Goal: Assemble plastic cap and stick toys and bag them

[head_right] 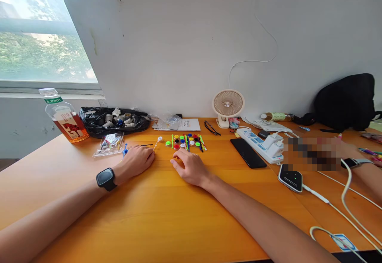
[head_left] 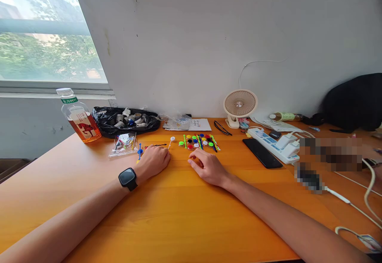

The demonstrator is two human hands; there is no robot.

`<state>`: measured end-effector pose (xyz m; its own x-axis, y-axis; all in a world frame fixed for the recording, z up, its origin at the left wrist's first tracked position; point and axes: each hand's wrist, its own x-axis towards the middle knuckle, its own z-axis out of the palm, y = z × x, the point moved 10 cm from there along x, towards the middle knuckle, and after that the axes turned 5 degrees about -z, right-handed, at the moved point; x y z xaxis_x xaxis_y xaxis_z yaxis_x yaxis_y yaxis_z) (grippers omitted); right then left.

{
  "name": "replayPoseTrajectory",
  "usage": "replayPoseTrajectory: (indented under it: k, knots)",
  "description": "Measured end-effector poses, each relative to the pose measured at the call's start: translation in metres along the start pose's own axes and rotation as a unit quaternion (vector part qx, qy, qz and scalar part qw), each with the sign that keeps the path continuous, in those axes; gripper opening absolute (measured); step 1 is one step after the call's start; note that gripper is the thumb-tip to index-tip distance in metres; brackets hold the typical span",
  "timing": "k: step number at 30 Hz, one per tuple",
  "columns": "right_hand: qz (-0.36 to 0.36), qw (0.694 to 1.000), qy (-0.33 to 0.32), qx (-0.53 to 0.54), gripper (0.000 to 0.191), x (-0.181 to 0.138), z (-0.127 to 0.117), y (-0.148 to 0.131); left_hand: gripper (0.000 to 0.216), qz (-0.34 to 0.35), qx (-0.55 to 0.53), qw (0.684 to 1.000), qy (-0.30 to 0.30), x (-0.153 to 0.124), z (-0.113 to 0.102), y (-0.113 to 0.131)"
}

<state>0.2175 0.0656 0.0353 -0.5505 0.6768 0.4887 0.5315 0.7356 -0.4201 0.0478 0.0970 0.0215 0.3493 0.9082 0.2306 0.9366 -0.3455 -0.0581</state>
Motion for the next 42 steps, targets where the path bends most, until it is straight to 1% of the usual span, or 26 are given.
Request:
replayPoseTrajectory:
  k: [6,11,14,17,21,23,25,28,32,35,37,40,42]
  knots:
    - [-0.003,1.0,-0.014,-0.008,0.013,0.0,0.001,-0.002,0.048,0.032,0.053,0.998,-0.015,-0.015,-0.007,0.015]
    - [-0.003,1.0,-0.009,-0.011,0.013,-0.001,0.001,-0.001,0.047,0.047,0.066,0.996,-0.039,-0.029,-0.011,0.029]
    - [0.003,1.0,-0.002,-0.013,0.014,-0.001,0.001,0.001,0.047,0.062,0.072,0.995,-0.032,-0.036,-0.017,0.042]
    - [0.006,1.0,0.002,-0.011,0.015,-0.001,0.0,0.002,0.043,0.117,0.063,0.991,-0.023,-0.043,-0.023,0.063]
    - [-0.001,1.0,-0.003,0.004,0.022,0.0,0.002,0.001,0.036,0.197,0.028,0.98,-0.025,-0.055,-0.026,0.089]
    - [-0.003,1.0,-0.016,0.007,0.024,0.0,0.004,0.002,0.032,0.235,0.011,0.972,-0.018,-0.06,-0.027,0.098]
    - [-0.002,0.999,-0.031,0.007,0.024,0.0,0.008,0.004,0.029,0.257,0.001,0.966,-0.005,-0.064,-0.028,0.103]
    - [-0.003,0.999,-0.04,0.015,0.024,0.0,0.01,0.004,0.026,0.255,0.002,0.967,0.016,-0.062,-0.03,0.101]
    - [0.006,0.999,-0.025,0.037,0.017,0.001,0.008,0.008,0.022,0.21,0.0,0.976,0.051,-0.05,-0.032,0.083]
    - [0.016,0.998,-0.021,0.062,0.014,0.001,0.009,0.012,0.024,0.187,-0.019,0.979,0.083,-0.042,-0.034,0.069]
    - [0.024,0.996,-0.021,0.086,0.017,0.001,0.01,0.015,0.028,0.166,-0.029,0.981,0.098,-0.037,-0.034,0.061]
    - [0.048,0.989,-0.026,0.138,0.029,0.0,0.014,0.019,0.03,0.129,-0.034,0.985,0.112,-0.033,-0.035,0.051]
    - [0.059,0.98,-0.035,0.189,0.037,-0.001,0.018,0.018,0.028,0.128,-0.04,0.985,0.112,-0.033,-0.035,0.051]
